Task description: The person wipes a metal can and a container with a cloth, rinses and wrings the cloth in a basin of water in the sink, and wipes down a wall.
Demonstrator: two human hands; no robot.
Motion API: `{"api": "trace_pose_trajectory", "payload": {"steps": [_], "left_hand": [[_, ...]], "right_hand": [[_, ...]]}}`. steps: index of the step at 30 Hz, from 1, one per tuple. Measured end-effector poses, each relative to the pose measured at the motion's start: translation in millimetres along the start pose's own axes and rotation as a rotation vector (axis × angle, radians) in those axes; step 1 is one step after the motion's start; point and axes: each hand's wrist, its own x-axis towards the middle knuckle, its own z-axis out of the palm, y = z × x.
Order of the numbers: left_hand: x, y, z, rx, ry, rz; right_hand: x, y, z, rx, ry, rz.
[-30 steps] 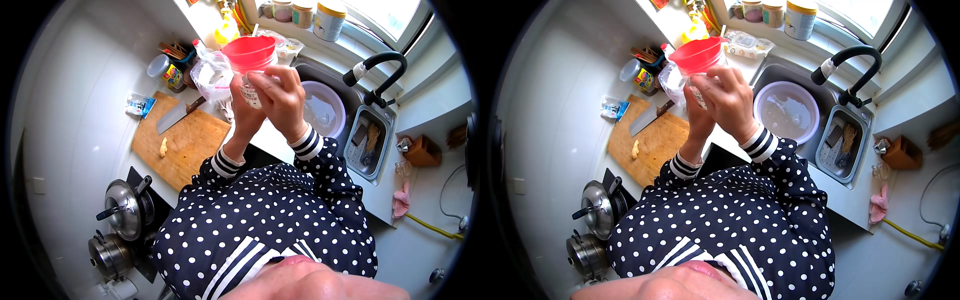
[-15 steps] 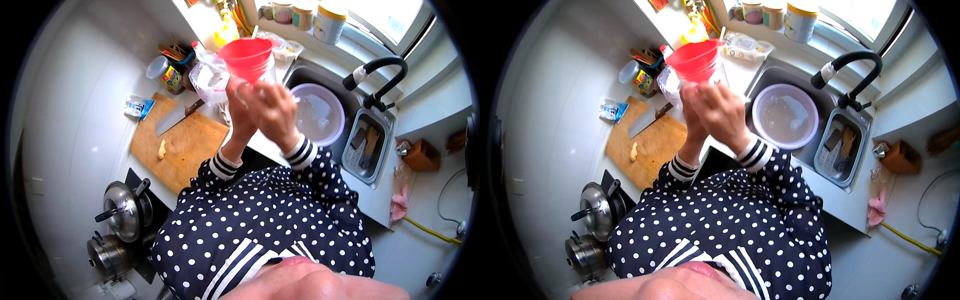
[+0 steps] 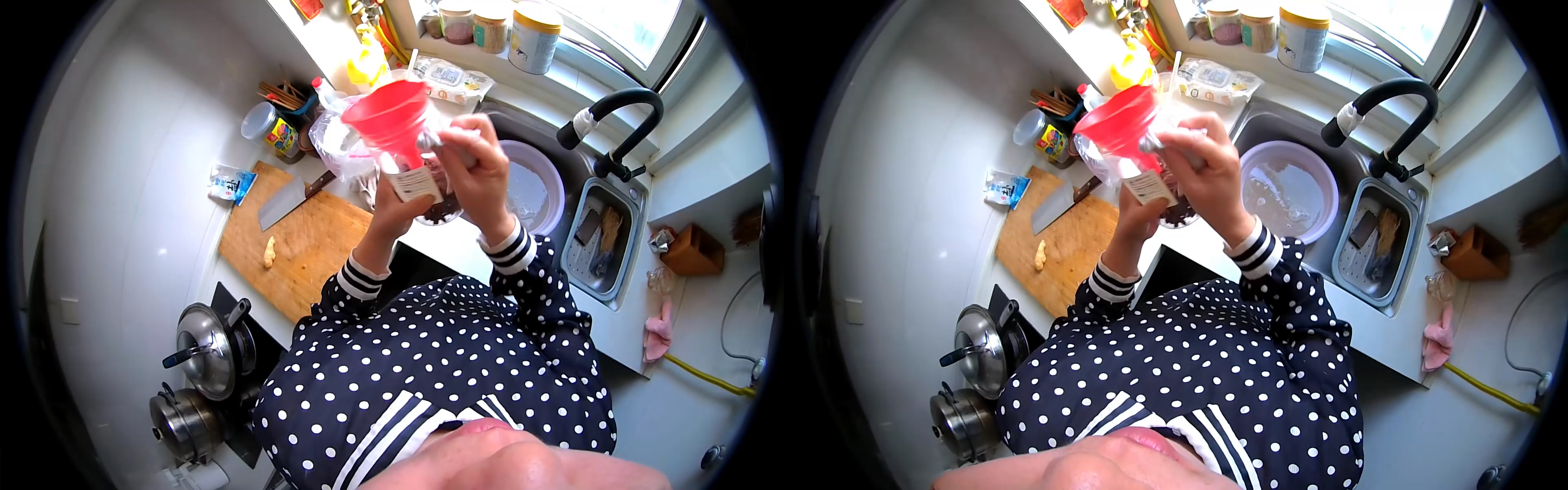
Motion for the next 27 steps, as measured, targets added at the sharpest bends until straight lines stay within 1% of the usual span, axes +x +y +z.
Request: {"api": "trace_pose_trajectory", "payload": {"steps": [1,4,5,7,8,10,11,12,14,15,17,19,20,23,24,26,27], "left_hand": [[-0.4,1.0,-4.8,-0.043,-0.010,-0.016],[-0.1,13.3,0.2,-0.087,-0.090,0.004],[-1.9,12.0,0.6,-0.064,-0.062,0.052],[-0.8,11.9,-3.1,-0.064,-0.108,0.085],[1.5,11.7,-4.4,-0.066,-0.134,0.104],[4.6,11.1,-4.6,0.034,-0.138,0.107],[5.0,10.7,-5.4,0.084,-0.138,0.107],[3.9,3.9,-10.6,0.057,-0.112,0.067],[-0.1,2.9,-0.5,0.145,0.032,0.010],[-2.0,2.1,16.5,0.046,0.101,0.053],[-4.0,-9.7,12.4,0.176,0.104,0.118],[-3.5,-11.4,16.2,0.238,0.124,0.174],[-3.6,-8.2,17.5,0.239,0.131,0.134],[-3.2,8.8,21.2,0.221,0.170,0.043],[-3.1,7.1,17.5,0.339,0.160,0.091],[-5.2,-2.1,6.3,0.575,0.135,0.182],[-8.8,-8.7,7.5,0.440,0.158,0.123]], "right_hand": [[-11.5,8.0,-2.8,0.053,-0.027,0.111],[-32.4,14.0,-15.7,0.198,-0.099,0.247],[-37.3,15.0,-14.8,0.343,-0.073,0.374],[-46.1,14.0,-13.6,0.633,-0.011,0.628],[-47.2,12.2,-10.3,0.699,0.058,0.650],[-48.9,8.7,-1.1,0.830,0.202,0.691],[-47.0,8.7,-0.5,0.844,0.252,0.660],[-43.8,9.2,-0.5,0.817,0.303,0.615],[-40.1,9.2,-2.1,0.722,0.358,0.577],[-41.7,8.3,-1.4,0.648,0.329,0.563],[-46.3,5.7,-0.2,0.493,0.271,0.535],[-51.2,13.7,0.8,0.236,0.216,0.347],[-50.0,12.7,0.7,0.112,0.192,0.234],[-50.1,2.1,-10.1,-0.079,0.064,0.124],[-47.4,-5.5,-13.1,-0.232,-0.038,-0.004],[-33.1,-14.6,-10.4,-0.432,-0.228,-0.276],[-23.0,-15.6,-9.9,-0.449,-0.213,-0.344]]}}
